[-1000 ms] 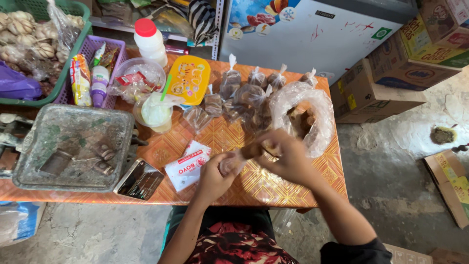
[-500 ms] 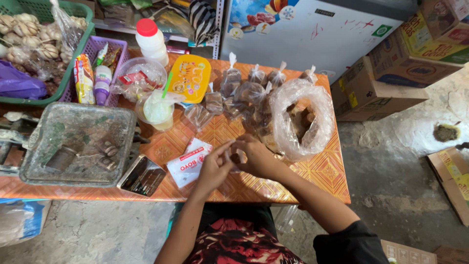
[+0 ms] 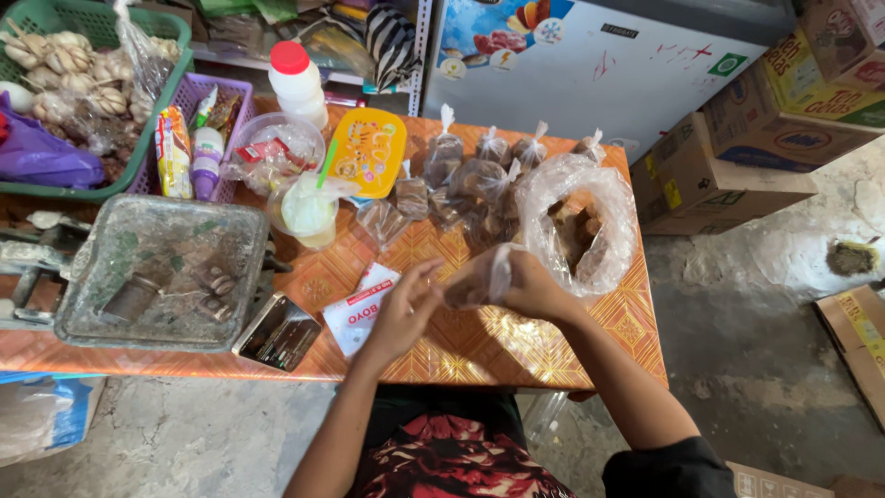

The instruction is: The person repeatedly scoops a brown granular substance from a large plastic bag into small clear plastic bags, ties each bag, and places it on the table. The person handles the bags by hand without using tools.

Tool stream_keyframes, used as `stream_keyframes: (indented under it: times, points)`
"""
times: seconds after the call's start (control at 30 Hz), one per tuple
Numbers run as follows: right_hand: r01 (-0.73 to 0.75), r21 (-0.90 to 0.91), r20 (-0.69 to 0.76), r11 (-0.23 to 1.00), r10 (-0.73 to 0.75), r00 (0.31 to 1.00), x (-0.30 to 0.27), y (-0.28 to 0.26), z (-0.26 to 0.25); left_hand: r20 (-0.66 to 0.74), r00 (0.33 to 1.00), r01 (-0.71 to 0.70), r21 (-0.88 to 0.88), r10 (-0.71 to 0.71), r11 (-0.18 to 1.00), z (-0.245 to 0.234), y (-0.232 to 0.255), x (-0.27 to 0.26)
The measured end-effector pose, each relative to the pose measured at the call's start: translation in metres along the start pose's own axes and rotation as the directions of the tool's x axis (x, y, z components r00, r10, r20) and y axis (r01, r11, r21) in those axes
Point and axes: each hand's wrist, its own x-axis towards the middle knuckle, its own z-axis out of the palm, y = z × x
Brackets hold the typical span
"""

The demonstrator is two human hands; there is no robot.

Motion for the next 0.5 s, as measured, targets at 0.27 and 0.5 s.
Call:
stream_keyframes:
  times: [0.27, 0.5]
  points:
    - [-0.412, 0.352, 0.046, 0.84, 0.425, 0.904, -0.007, -0.019, -0.001, -0.016, 0.999, 0.042, -0.218, -0.046, 0.975, 0.024, -0.045, -0.013]
    - [-0.253, -0.059, -0.11, 0.966, 0.246, 0.963, -0.008, -0.024, 0.009, -0.034, 0.999, -0.047, -0.162, 0.042, 0.986, 0.027, -0.046, -0.001]
